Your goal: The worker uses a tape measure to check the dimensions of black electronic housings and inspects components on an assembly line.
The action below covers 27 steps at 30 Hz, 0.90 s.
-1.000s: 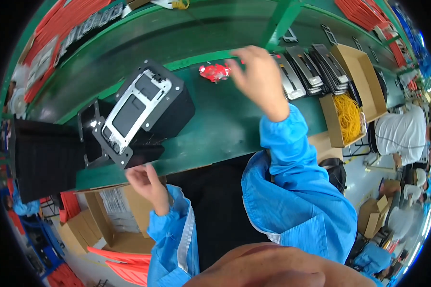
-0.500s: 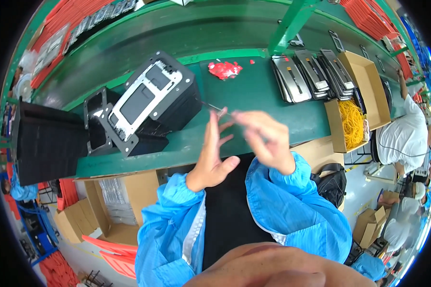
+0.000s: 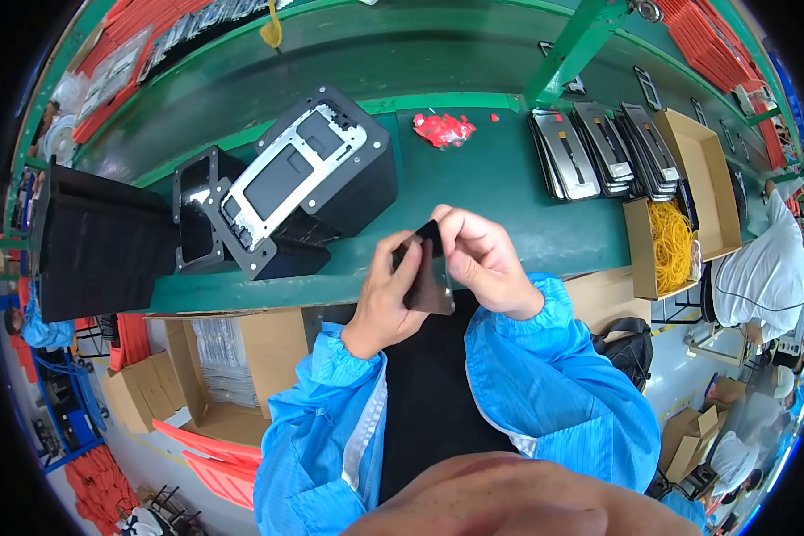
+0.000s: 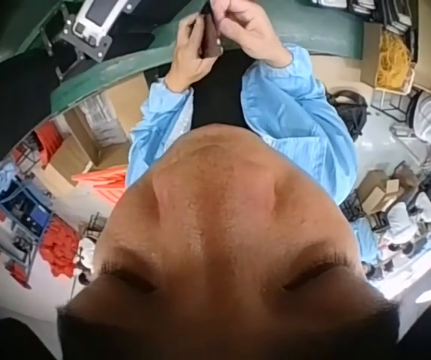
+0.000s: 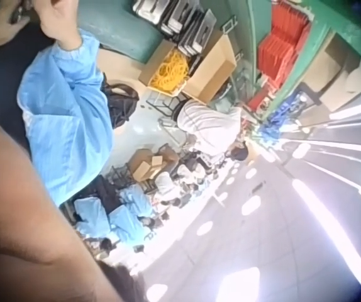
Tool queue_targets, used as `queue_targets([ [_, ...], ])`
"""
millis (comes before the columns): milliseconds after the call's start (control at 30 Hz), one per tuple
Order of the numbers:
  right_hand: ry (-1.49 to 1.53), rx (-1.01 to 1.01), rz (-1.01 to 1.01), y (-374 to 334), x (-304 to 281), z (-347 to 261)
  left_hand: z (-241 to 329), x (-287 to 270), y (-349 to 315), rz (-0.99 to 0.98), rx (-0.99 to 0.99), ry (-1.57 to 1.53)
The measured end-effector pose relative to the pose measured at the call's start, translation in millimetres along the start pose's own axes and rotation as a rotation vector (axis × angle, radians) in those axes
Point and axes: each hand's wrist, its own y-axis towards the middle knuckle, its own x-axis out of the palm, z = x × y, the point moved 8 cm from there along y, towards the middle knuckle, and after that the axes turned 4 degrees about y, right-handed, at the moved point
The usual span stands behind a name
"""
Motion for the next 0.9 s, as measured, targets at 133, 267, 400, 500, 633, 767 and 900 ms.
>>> queue_targets([
  [133, -0.174, -0.112, -0.211, 29.2, -19.4, -19.3, -20.9, 2.2, -21.4, -0.093, -0.544, -0.691],
  [267, -0.941, -0.112, 0.306, 83.0, -127.9, -15.8, -16.6, 3.3, -18.2, -0.131, -0.567, -0.86],
  [400, -1.02, -0.351, 0.343, 82.5, -113.0, -31.8, -12.6, 2.7, -21.1, -0.128, -0.612, -0.989],
  [500, -1.071, -0.598, 0.367, 78.1, -94.2, -48.4, -8.0, -9.6, -11.0, -0.023, -0.65, -1.016],
  [633, -0.391, -0.161, -0.21, 80.7, -15.8, -43.0, -8.2, -31.6, 8.5, 0.104, -0.624, -1.032],
  [767, -0.346, 0.446, -0.841, 73.3, 49.8, -16.3, -1.9, -66.2, 28.7, 0.109, -0.539, -0.952],
  [900, -0.527, 0.446, -1.096, 78.3, 71.5, -20.4, 11.3, -108.0, 45.6, 0.126, -0.399, -0.711],
])
